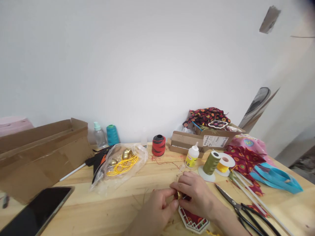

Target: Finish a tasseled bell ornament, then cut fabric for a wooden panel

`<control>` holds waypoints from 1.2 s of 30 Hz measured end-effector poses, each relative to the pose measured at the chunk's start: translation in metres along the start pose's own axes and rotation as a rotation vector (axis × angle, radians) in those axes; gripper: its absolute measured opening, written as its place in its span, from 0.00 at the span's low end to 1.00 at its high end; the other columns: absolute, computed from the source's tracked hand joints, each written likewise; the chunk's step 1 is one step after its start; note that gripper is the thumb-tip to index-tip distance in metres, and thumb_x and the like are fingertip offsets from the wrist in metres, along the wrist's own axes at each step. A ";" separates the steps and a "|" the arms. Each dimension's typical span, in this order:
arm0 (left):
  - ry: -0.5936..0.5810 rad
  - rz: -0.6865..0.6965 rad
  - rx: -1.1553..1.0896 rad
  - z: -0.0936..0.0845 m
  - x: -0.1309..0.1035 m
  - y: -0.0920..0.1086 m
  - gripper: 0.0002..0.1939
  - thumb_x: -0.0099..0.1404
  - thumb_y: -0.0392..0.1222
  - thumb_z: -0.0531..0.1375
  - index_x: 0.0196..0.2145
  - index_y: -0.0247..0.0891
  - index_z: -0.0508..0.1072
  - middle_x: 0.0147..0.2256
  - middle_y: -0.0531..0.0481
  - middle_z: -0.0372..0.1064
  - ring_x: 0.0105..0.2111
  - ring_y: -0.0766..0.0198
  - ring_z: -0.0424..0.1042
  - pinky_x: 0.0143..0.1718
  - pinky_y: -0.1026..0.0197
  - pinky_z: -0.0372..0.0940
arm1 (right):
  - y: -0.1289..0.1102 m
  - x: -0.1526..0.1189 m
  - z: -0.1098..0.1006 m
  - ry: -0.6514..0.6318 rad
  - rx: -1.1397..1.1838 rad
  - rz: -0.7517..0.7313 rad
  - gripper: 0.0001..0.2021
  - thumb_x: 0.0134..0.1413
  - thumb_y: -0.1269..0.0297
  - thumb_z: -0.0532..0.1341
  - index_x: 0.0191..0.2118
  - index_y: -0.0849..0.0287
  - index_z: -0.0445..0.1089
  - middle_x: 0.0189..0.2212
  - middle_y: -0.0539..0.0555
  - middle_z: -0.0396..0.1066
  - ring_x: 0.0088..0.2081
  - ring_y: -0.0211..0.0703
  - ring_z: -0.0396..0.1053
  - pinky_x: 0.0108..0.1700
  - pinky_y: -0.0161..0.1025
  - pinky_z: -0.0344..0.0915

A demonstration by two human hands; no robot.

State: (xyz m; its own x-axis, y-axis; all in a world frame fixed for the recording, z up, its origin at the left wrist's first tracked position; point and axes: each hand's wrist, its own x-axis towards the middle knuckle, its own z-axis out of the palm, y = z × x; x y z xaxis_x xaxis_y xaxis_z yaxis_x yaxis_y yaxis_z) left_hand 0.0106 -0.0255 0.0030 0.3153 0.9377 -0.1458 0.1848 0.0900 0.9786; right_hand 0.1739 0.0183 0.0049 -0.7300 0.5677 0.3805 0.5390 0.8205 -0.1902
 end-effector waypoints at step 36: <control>0.105 0.064 -0.026 -0.002 0.007 -0.007 0.16 0.55 0.46 0.55 0.13 0.37 0.63 0.17 0.58 0.45 0.21 0.68 0.47 0.23 0.63 0.41 | -0.009 0.003 -0.016 -0.143 0.136 0.123 0.17 0.39 0.76 0.56 0.39 0.57 0.67 0.28 0.52 0.68 0.31 0.42 0.64 0.32 0.36 0.58</control>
State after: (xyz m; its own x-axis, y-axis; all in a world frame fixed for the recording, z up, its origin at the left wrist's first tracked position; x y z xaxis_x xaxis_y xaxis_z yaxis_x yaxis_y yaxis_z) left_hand 0.0098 -0.0189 -0.0042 0.2260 0.9717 -0.0685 0.1427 0.0366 0.9891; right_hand 0.1737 0.0115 0.0216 -0.7193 0.6600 0.2167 0.5733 0.7402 -0.3514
